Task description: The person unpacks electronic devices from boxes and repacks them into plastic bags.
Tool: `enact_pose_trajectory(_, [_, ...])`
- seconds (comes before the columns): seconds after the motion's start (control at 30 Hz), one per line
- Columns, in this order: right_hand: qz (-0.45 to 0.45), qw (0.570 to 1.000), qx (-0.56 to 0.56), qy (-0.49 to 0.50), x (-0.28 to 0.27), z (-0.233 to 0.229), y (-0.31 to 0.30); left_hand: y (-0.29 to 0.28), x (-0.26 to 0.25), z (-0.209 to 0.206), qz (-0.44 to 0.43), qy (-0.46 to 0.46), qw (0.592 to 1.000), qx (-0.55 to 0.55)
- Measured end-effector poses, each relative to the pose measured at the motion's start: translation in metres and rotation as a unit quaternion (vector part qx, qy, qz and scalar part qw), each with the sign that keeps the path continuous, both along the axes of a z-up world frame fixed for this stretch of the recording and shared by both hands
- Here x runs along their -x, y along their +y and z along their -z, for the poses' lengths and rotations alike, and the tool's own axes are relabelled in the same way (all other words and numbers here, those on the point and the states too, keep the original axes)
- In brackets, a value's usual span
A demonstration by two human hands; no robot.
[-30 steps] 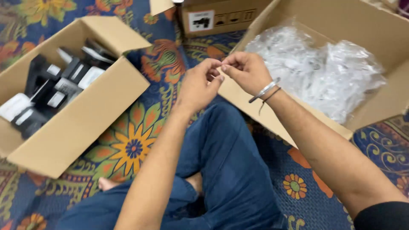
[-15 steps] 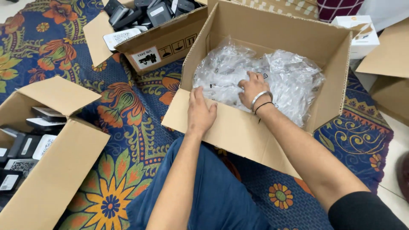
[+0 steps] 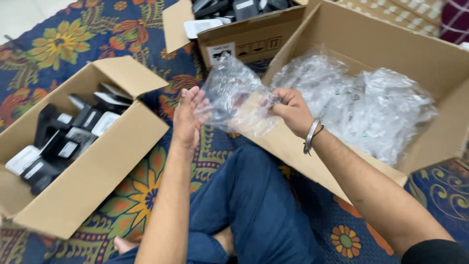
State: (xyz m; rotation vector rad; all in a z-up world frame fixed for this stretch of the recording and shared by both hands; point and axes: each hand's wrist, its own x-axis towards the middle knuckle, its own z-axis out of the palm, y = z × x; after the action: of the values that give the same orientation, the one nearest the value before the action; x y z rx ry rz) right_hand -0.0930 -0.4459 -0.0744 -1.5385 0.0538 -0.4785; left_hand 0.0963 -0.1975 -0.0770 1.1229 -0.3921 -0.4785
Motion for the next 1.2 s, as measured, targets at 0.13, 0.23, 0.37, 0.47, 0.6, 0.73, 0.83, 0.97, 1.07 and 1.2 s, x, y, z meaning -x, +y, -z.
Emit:
enact_pose_trajectory(0.13, [-0.147,0.988,-0.026,0.025,-0.050,0.026,0.065,0.114,-0.015,-0.013,0.038,0.079,0.996,-0.029])
enact_pose_trajectory(0.23, [-0.250,0.962,-0.063,0.085,-0.089,0.048,0.114,0.196,-0.009,-0.005,0.104,0.024,0.989,-0.103])
enact_pose_trajectory(0.37, [-0.370,0.907,-0.143,0.140,-0.136,0.087,0.178,0.272,0.022,0.004,0.072,0.150,0.981,-0.102])
enact_pose_trajectory(0.47, [-0.399,0.893,-0.146,0.151,-0.161,0.115,0.227,0.309,0.036,0.018,0.081,0.117,0.985,-0.098])
enact_pose_trajectory(0.6, [-0.157,0.978,0.138,0.006,-0.152,0.101,0.295,0.333,0.032,0.062,-0.016,0.008,0.993,-0.118])
enact_pose_trajectory(0.73, [-0.040,0.968,0.233,-0.089,-0.117,0.053,0.361,0.311,0.061,0.011,-0.392,-0.228,0.780,-0.430])
enact_pose_trajectory(0.83, [-0.137,0.980,0.139,0.029,-0.112,0.052,0.386,0.302,0.066,0.002,-0.394,-0.264,0.703,-0.530])
enact_pose_trajectory(0.97, [-0.188,0.974,0.066,0.106,-0.141,0.089,0.375,0.332,0.047,0.000,-0.483,-0.286,0.671,-0.485])
enact_pose_trajectory(1.07, [-0.242,0.963,-0.020,0.112,-0.175,0.079,0.373,0.351,0.022,0.002,-0.528,-0.196,0.703,-0.434])
enact_pose_trajectory(1.2, [-0.235,0.954,-0.130,0.135,-0.251,0.072,0.392,0.351,-0.007,0.014,-0.583,-0.179,0.688,-0.393])
